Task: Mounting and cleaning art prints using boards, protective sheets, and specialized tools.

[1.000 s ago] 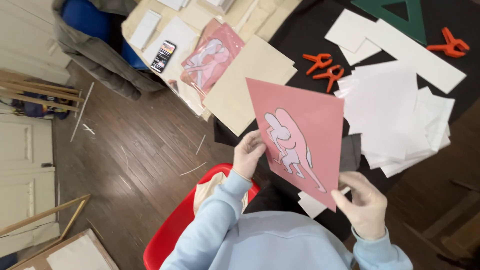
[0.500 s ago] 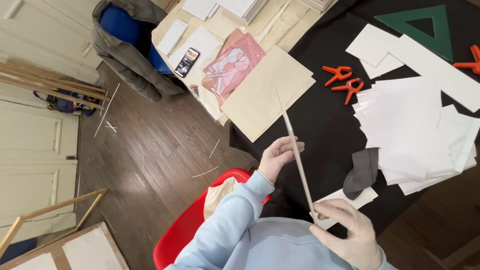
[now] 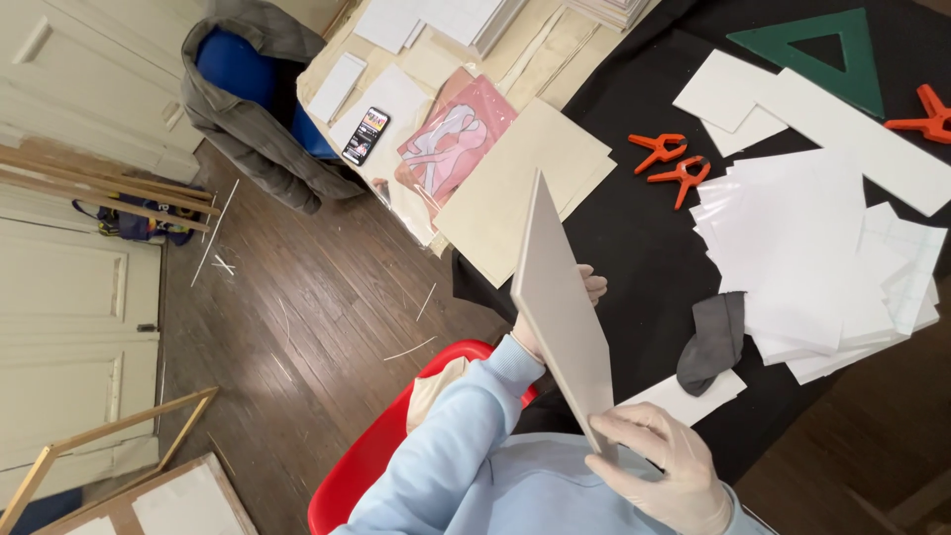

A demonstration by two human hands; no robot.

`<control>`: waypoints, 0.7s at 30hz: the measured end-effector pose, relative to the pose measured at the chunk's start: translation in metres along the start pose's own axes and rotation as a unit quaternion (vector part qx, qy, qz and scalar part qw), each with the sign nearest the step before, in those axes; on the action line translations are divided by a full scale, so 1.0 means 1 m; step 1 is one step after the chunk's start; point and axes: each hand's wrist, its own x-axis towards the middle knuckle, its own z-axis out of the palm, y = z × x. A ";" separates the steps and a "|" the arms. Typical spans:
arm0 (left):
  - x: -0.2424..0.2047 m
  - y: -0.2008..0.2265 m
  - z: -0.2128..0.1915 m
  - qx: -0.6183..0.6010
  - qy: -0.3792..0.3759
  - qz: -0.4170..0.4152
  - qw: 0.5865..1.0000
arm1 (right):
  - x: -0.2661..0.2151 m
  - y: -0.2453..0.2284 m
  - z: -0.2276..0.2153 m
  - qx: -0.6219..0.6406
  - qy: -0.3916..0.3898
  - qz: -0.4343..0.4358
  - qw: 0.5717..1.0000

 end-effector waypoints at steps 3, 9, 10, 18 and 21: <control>0.005 -0.007 -0.011 -0.067 -0.006 -0.003 0.998 | 0.001 -0.001 0.006 0.003 0.002 -0.008 1.000; 0.014 0.008 -0.011 0.024 0.051 -0.061 0.997 | 0.026 -0.026 0.012 0.037 0.068 0.044 0.996; 0.011 0.005 -0.021 0.024 0.049 -0.058 0.997 | 0.028 -0.022 0.010 0.035 0.068 0.041 0.996; -0.016 0.032 -0.052 0.132 0.177 -0.003 0.975 | 0.039 0.025 -0.008 -0.025 0.213 0.180 0.960; -0.011 0.046 -0.048 0.086 0.191 -0.007 0.978 | 0.048 0.058 -0.005 0.132 0.234 0.252 0.930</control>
